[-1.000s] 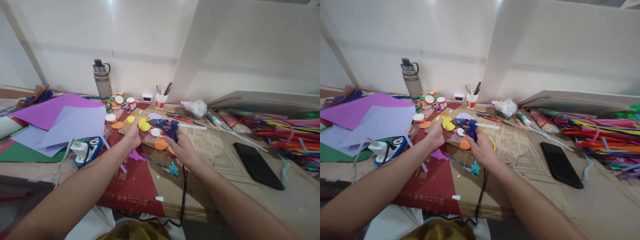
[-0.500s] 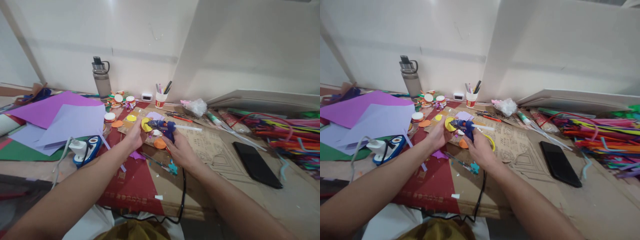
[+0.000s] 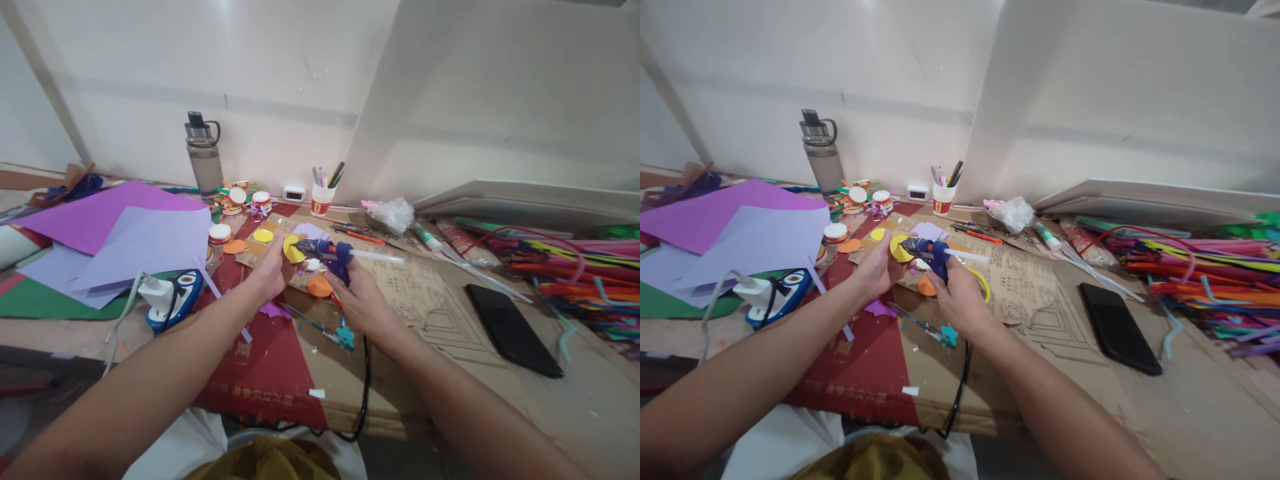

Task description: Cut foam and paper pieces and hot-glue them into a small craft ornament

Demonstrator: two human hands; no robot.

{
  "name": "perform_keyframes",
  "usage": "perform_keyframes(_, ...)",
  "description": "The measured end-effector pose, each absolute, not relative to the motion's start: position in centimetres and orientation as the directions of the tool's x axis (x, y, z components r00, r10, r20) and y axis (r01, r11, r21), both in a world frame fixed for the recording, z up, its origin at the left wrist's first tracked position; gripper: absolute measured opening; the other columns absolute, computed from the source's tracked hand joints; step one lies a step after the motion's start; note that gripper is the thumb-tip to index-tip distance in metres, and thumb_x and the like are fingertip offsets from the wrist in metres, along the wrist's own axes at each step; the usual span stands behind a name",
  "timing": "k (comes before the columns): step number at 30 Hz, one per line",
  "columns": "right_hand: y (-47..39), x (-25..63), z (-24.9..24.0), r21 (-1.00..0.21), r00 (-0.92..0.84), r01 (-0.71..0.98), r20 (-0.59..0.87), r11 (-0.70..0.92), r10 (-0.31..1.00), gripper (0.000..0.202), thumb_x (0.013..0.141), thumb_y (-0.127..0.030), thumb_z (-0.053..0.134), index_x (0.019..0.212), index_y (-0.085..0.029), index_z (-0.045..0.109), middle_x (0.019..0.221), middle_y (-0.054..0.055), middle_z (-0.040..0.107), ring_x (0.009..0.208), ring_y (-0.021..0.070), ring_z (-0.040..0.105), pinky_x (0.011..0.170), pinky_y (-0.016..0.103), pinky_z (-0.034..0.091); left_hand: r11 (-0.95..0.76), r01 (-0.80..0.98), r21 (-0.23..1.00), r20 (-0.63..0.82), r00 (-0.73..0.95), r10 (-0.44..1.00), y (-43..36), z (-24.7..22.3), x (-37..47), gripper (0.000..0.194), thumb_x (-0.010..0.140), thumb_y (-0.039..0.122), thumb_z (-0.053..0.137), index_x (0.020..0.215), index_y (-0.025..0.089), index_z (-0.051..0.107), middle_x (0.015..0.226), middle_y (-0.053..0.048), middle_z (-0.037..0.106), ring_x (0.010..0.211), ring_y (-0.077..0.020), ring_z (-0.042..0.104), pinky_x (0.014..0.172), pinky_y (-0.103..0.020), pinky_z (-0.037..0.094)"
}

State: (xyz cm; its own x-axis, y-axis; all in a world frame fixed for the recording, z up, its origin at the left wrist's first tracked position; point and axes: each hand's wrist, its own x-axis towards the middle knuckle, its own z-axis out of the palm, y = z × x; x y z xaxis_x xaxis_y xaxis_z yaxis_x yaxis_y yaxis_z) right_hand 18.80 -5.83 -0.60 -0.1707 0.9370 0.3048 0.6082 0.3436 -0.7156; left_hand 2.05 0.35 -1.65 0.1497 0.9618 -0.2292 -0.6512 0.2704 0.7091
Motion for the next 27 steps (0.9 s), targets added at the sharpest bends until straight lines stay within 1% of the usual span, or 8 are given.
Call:
perform_keyframes(4,-5.82,18.99,-0.60,-0.713,-0.147,0.617,0.310,0.332,0.939,0.044,0.092,-0.037,0.047,0.132,-0.020,0.050,0.117,0.012,0.066,0.104,0.0282,0.061,0.091,0.044,0.046,0.238,-0.651,0.721,-0.198,0.136,0.971,0.20,-1.40,2.01,0.040,0.096,0.043,0.043,0.105,0.014,0.068,0.093,-0.009,0.073,0.069,-0.0146,0.066,0.058,-0.025,0.054)
perform_keyframes(8,-6.01,18.76,-0.59,-0.710,-0.165,0.622,0.294,0.330,0.942,0.041,0.091,-0.037,0.048,0.129,-0.021,0.053,0.113,0.012,0.067,0.102,0.0285,0.063,0.089,0.044,0.047,0.197,-0.669,0.717,-0.181,0.094,0.979,0.39,-1.08,1.57,0.043,0.096,0.045,0.040,0.105,0.013,0.068,0.091,-0.009,0.073,0.068,-0.0129,0.065,0.060,-0.024,0.054)
perform_keyframes(12,-6.15,18.51,-0.67,-0.706,-0.165,0.626,0.295,0.331,0.941,0.039,0.091,-0.038,0.049,0.126,-0.021,0.055,0.112,0.012,0.068,0.100,0.0288,0.064,0.088,0.044,0.048,0.225,-0.659,0.718,-0.193,0.122,0.974,0.24,-1.03,1.69,0.045,0.096,0.047,0.040,0.105,0.013,0.068,0.091,-0.009,0.073,0.069,-0.0133,0.066,0.061,-0.024,0.054)
perform_keyframes(17,-5.91,18.81,-0.80,-0.723,-0.140,0.604,0.317,0.335,0.938,0.042,0.091,-0.038,0.048,0.130,-0.022,0.052,0.114,0.011,0.067,0.102,0.0283,0.063,0.089,0.043,0.048,0.251,-0.641,0.725,-0.218,0.132,0.967,-0.10,-1.16,2.12,0.041,0.096,0.044,0.041,0.105,0.014,0.067,0.091,-0.008,0.073,0.066,-0.0132,0.066,0.055,-0.023,0.052)
perform_keyframes(21,-6.06,18.79,-0.68,-0.703,-0.130,0.633,0.317,0.325,0.939,0.039,0.090,-0.039,0.049,0.124,-0.021,0.056,0.109,0.011,0.069,0.097,0.0276,0.064,0.084,0.041,0.048,0.200,-0.673,0.712,-0.175,0.106,0.979,0.30,-1.29,1.77,0.043,0.094,0.047,0.044,0.108,0.014,0.068,0.092,-0.009,0.073,0.070,-0.0137,0.067,0.062,-0.024,0.055)
perform_keyframes(24,-6.41,18.48,-0.45,-0.662,-0.140,0.683,0.296,0.309,0.945,0.036,0.090,-0.039,0.049,0.120,-0.021,0.058,0.102,0.011,0.070,0.091,0.0276,0.065,0.079,0.040,0.048,0.185,-0.686,0.704,-0.160,0.101,0.982,0.49,-1.36,1.63,0.048,0.094,0.051,0.043,0.106,0.013,0.069,0.090,-0.010,0.073,0.074,-0.0151,0.068,0.066,-0.025,0.056)
perform_keyframes(27,-6.53,18.35,-0.24,-0.657,-0.150,0.692,0.272,0.298,0.950,0.038,0.091,-0.039,0.048,0.122,-0.019,0.057,0.106,0.013,0.069,0.094,0.0291,0.064,0.081,0.042,0.048,0.195,-0.670,0.716,-0.151,0.124,0.981,0.31,-1.36,1.83,0.047,0.094,0.049,0.042,0.105,0.012,0.069,0.091,-0.010,0.073,0.075,-0.0152,0.068,0.065,-0.025,0.055)
